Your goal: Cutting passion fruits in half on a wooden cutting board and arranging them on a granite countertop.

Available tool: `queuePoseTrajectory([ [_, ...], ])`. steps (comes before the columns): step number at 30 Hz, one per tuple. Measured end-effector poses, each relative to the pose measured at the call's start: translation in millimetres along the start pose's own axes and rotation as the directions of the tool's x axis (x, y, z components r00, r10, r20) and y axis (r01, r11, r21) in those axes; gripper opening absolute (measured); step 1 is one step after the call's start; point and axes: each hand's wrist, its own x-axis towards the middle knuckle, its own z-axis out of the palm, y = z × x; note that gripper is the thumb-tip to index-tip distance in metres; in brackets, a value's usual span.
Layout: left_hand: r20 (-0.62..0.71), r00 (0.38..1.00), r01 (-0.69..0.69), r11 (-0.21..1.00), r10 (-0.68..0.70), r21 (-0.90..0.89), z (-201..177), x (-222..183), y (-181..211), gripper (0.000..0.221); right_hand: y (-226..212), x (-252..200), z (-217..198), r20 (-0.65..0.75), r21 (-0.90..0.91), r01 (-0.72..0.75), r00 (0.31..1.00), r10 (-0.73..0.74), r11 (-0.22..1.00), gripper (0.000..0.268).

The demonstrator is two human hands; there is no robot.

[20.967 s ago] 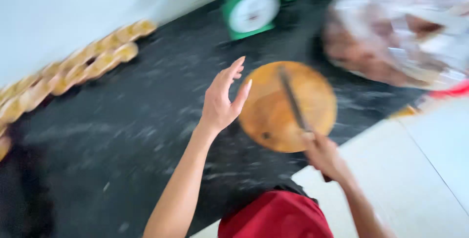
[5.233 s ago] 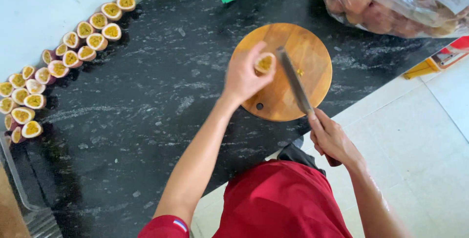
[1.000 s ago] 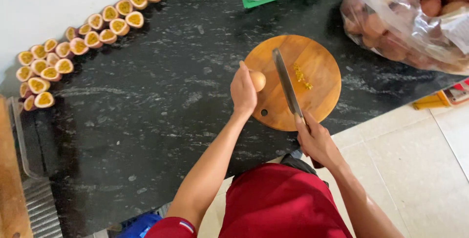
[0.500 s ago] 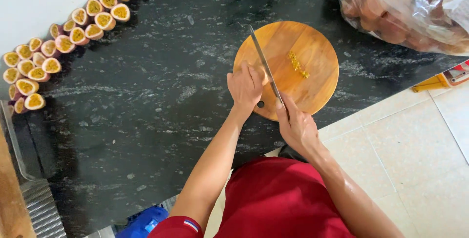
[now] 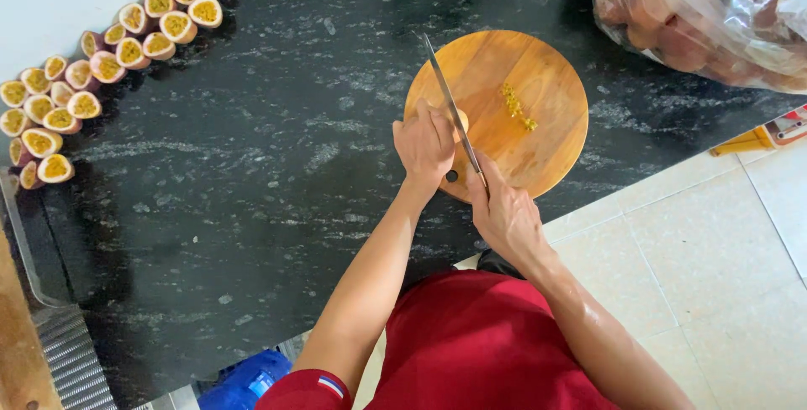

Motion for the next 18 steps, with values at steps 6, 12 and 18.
queuePoseTrajectory([
  [6, 0.013, 1.0, -0.006, 0.999, 0.005, 0.051, -3, 3, 9, 0.03, 3, -3, 0, 0.006, -0.037, -0.034, 0.999, 0.034, 0.999, 0.041],
  [12, 0.067, 0.993, 0.098, 0.995, -0.097, -0.018, 2, 7, 2, 0.027, 9, -24, 1, 0.036, -0.077, -0.12, 0.992, 0.124, 0.99, 0.042],
  [18, -0.036, 0.999, 0.013, 1.0, -0.014, -0.026, 1, 8, 5, 0.024, 7, -3, 5, 0.018, -0.08, -0.048, 0.999, 0.05, 0.996, 0.038],
])
